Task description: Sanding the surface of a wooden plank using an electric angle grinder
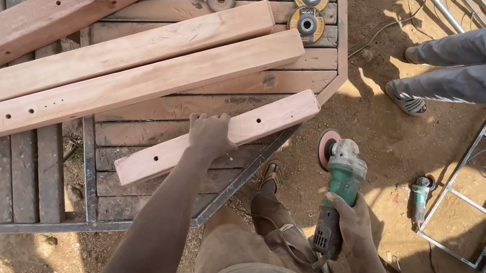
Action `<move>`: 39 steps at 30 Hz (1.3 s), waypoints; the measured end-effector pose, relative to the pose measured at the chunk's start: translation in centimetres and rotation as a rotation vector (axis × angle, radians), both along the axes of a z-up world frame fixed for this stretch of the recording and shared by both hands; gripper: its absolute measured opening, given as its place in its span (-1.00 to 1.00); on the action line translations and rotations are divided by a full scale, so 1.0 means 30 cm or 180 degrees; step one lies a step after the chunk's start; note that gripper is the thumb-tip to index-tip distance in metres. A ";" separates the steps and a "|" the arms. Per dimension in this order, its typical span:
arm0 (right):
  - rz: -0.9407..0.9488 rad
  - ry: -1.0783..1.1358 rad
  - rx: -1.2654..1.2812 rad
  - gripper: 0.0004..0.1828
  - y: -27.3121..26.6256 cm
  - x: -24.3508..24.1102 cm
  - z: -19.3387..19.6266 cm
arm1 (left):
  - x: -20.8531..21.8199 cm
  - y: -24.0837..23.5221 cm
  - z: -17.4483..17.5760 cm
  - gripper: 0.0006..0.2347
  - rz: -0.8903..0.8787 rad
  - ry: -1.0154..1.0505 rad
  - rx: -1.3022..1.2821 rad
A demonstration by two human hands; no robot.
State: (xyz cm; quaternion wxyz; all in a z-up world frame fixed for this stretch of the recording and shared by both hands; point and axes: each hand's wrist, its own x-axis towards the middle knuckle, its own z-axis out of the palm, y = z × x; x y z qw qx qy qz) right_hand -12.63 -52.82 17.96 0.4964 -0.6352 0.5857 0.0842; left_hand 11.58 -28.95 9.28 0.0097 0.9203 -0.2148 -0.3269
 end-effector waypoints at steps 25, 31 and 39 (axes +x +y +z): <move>0.1898 -0.0287 -0.0769 -0.25 0.258 0.306 -0.047 | -0.433 0.802 -0.290 -0.46 0.5843 0.0678 -0.3954; 0.2378 0.0053 -0.1238 -0.18 0.515 0.290 -0.204 | -0.470 0.896 -0.310 -0.33 0.5517 0.1392 -0.4437; 0.3679 0.0155 -0.0824 -0.30 0.963 0.278 -0.087 | -0.477 0.962 -0.261 -0.22 0.5638 0.2060 -0.4804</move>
